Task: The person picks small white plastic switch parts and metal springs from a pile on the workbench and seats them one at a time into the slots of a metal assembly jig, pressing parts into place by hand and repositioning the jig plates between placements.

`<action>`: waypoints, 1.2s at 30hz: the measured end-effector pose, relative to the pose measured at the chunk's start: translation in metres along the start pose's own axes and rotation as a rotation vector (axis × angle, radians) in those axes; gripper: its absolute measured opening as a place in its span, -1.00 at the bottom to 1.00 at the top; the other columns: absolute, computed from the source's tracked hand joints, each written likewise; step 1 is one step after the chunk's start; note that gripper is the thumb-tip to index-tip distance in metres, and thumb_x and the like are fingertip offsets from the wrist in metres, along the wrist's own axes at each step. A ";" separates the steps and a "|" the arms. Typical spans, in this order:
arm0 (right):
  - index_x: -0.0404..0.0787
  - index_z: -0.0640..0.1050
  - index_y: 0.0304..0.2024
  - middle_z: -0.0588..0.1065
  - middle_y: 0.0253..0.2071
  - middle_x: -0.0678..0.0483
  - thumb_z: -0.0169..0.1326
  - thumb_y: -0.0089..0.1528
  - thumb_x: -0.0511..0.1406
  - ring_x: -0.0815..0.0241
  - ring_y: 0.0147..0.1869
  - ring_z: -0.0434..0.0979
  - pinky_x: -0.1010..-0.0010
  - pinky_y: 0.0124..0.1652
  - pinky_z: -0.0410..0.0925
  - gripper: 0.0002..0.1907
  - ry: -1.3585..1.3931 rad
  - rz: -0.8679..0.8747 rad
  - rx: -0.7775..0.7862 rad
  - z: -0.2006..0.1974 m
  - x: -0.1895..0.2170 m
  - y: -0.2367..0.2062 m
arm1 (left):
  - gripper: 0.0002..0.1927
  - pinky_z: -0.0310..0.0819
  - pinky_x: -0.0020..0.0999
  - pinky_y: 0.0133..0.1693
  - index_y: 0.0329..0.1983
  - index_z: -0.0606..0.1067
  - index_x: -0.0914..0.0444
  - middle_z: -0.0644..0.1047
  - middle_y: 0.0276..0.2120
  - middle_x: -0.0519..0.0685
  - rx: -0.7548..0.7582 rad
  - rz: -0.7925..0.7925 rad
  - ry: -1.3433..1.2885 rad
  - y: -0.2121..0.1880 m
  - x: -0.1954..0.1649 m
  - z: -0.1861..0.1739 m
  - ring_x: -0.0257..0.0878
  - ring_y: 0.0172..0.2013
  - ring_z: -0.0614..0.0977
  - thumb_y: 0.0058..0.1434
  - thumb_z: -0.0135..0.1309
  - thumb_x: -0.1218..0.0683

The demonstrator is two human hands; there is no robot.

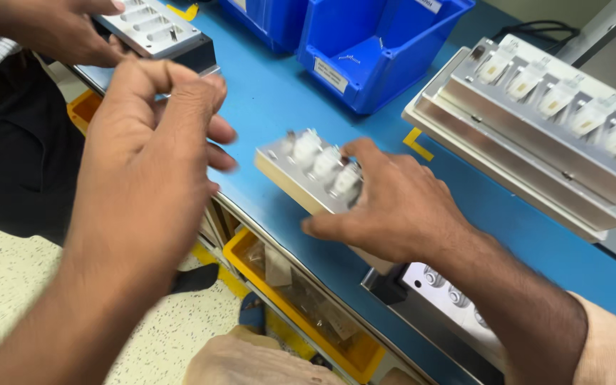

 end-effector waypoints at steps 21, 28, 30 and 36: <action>-0.24 0.44 0.26 0.59 -0.07 -0.20 0.43 -0.13 0.11 -0.04 -0.07 0.65 0.22 -0.06 0.45 0.03 0.043 -0.303 -0.633 -0.107 0.094 0.128 | -0.34 0.48 -0.21 0.15 0.27 0.42 0.25 0.60 0.03 -0.01 0.135 -0.974 -1.222 0.093 0.123 0.096 -0.12 0.12 0.61 0.12 0.23 -0.05; -0.28 0.44 0.25 0.55 -0.05 -0.24 0.46 -0.17 0.10 -0.11 0.00 0.61 0.19 -0.02 0.44 0.06 0.002 -0.271 -0.508 -0.104 0.129 0.170 | -0.51 0.61 -0.18 0.02 0.19 0.46 0.28 0.64 -0.03 0.02 0.246 -1.016 -1.116 0.075 0.104 0.066 -0.10 0.00 0.68 0.22 0.18 0.03; -0.29 0.43 0.25 0.56 -0.05 -0.23 0.45 -0.17 0.11 -0.10 0.00 0.62 0.20 -0.02 0.44 0.07 0.023 -0.286 -0.516 -0.104 0.128 0.170 | -0.56 0.65 -0.17 -0.01 0.16 0.48 0.29 0.65 -0.04 0.03 0.347 -1.064 -0.989 0.045 0.113 0.069 -0.10 -0.03 0.70 0.25 0.16 0.05; -0.12 0.46 0.22 0.57 -0.01 -0.13 0.44 -0.19 0.15 -0.09 0.09 0.59 0.14 0.06 0.40 0.01 0.070 -0.371 -0.509 -0.082 0.170 0.227 | -0.65 0.63 -0.21 0.03 0.16 0.52 0.21 0.67 -0.05 -0.02 0.605 -1.135 -0.870 -0.021 0.188 0.141 -0.19 -0.06 0.72 0.30 0.12 0.10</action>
Point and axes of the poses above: each hand's wrist, its own y-axis towards the middle knuckle, its own z-axis out of the palm, x = y × z, the point moved 4 cm from there along y, towards the middle knuckle
